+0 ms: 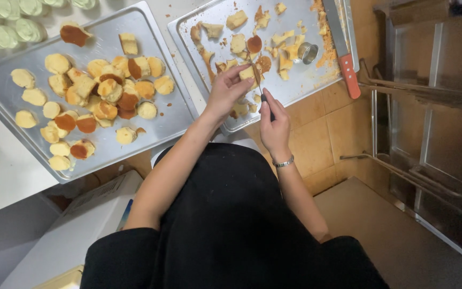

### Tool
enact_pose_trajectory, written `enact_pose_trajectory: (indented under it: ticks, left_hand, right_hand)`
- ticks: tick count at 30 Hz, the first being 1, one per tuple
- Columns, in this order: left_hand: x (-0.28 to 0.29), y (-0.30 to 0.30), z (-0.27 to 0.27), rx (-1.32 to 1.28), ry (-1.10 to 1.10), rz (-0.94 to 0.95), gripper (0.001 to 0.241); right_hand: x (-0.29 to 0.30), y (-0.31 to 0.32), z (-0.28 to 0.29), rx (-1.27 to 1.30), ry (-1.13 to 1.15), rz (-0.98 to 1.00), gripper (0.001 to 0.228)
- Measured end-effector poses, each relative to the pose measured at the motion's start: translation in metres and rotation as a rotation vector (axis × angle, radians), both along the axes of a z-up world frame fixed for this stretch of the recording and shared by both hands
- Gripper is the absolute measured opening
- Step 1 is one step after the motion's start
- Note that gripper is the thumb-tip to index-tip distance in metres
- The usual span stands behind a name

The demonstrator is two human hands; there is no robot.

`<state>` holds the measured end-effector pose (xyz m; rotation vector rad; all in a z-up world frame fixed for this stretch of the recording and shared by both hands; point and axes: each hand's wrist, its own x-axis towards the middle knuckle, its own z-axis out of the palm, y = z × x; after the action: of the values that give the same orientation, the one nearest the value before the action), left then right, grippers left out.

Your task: Cutting circular pieces from a sponge cake using a ring mold and trimming them with a knife.

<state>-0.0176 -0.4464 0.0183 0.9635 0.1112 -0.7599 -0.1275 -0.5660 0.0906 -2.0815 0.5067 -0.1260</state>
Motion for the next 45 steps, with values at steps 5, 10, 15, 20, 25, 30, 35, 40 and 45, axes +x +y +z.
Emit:
enact_pose_trajectory:
  ticks: [5,10,15,20,25,30,35,40,45]
  left_hand:
    - [-0.006,-0.007,-0.027,-0.023,0.006,-0.015,0.046]
    - [0.003,0.004,-0.015,0.074,0.061,0.004,0.047]
    - [0.000,0.036,-0.032,-0.030,0.064,0.105,0.049]
    - [0.005,0.090,0.018,-0.081,0.009,0.171,0.052]
    - [0.003,0.151,0.043,-0.052,-0.094,0.284,0.051]
    - [-0.005,0.211,0.039,0.049,-0.211,0.430,0.052]
    - [-0.007,0.271,0.040,0.048,-0.225,0.553,0.052]
    - [-0.013,0.314,0.034,0.026,-0.225,0.635,0.051]
    - [-0.026,0.338,0.022,0.052,-0.215,0.683,0.052]
  right_hand:
    - [-0.004,-0.014,-0.045,0.151,0.002,-0.025,0.035]
    - [0.001,-0.039,-0.095,0.447,0.117,-0.186,0.037]
    - [0.016,-0.033,-0.067,0.545,0.148,-0.256,0.033]
    - [0.004,0.006,-0.041,0.418,0.030,0.010,0.033]
    - [0.028,0.090,0.033,0.017,-0.122,0.433,0.032]
    - [0.044,0.148,0.037,0.082,-0.039,0.498,0.033]
    - [0.059,0.198,0.048,0.005,0.005,0.628,0.033]
    - [0.063,0.239,0.046,-0.002,0.000,0.709,0.034]
    - [0.073,0.275,0.030,0.023,-0.015,0.765,0.033]
